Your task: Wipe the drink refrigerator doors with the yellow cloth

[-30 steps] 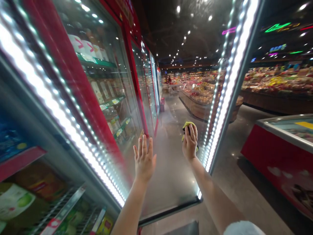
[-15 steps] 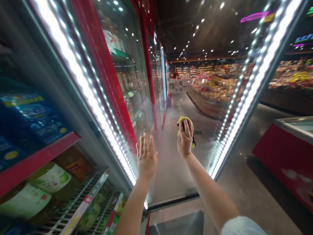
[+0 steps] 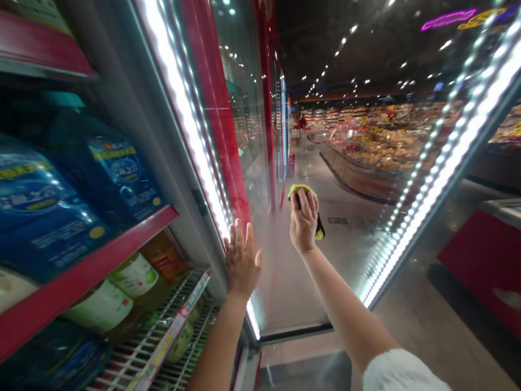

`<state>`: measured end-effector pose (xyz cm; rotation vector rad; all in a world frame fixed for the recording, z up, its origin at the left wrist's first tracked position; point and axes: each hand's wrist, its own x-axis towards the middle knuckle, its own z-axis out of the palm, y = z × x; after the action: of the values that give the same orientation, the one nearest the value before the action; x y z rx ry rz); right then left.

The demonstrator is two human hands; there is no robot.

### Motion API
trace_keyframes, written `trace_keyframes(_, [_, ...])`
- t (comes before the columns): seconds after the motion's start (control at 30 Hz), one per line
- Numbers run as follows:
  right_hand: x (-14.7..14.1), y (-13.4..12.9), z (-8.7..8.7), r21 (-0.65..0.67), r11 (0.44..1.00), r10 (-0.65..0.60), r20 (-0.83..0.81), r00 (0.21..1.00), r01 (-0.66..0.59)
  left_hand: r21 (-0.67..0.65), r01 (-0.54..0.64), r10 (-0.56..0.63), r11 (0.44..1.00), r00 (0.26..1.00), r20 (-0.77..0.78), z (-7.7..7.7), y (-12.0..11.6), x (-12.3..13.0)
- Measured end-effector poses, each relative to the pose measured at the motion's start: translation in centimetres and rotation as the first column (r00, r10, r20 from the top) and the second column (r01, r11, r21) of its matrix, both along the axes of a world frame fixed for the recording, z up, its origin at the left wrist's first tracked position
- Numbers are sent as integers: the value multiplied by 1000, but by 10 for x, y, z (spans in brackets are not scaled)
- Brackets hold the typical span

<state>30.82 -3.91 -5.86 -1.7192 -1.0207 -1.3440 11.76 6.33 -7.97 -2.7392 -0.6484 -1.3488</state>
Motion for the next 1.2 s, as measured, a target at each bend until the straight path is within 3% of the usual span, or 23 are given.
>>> trace_keyframes(0.07, [-16, 7, -6, -168, 985, 55, 53, 997, -45, 1, 5, -5, 1000, 1000, -2, 0, 2, -4])
trace_keyframes(0.13, [-21, 3, -17, -255, 964, 94, 81, 992, -70, 3, 15, -15, 1000, 1000, -7, -1, 5, -8])
trace_keyframes(0.23, [-14, -4, -19, -113, 992, 54, 50, 997, -48, -13, 16, -16, 1000, 1000, -11, -5, 12, -14])
trace_keyframes(0.3, [-11, 3, -9, 30, 999, 10, -19, 1000, -9, -31, 4, -4, 1000, 1000, -5, -6, 16, -18])
trace_keyframes(0.37, [-16, 19, 2, 69, 998, -3, -62, 998, 8, -41, -2, 2, 999, 1000, 5, -5, 19, -19])
trace_keyframes(0.47, [-35, 38, 5, -105, 993, 57, 16, 998, -55, -29, -1, 1, 1000, 1000, 10, 0, 21, -19])
trace_keyframes(0.53, [-46, 40, -2, -268, 958, 131, 96, 987, -101, -23, -3, 3, 1000, 1000, -2, 3, 22, -20])
trace_keyframes(0.6, [-52, 38, -7, -349, 930, 174, 127, 977, -120, -18, -10, 10, 1000, 1000, -16, 4, 23, -23])
trace_keyframes(0.87, [-67, 64, 7, -269, 953, 151, 12, 988, -142, -7, -52, 52, 999, 999, -7, 3, 29, -38])
trace_keyframes(1.07, [-68, 55, -12, -501, 839, 300, 104, 948, -210, -18, -76, 77, 997, 997, 5, -1, 29, -43])
trace_keyframes(1.2, [-73, 73, 14, -419, 885, 261, 84, 962, -204, -12, -83, 84, 996, 996, 29, -4, 32, -44])
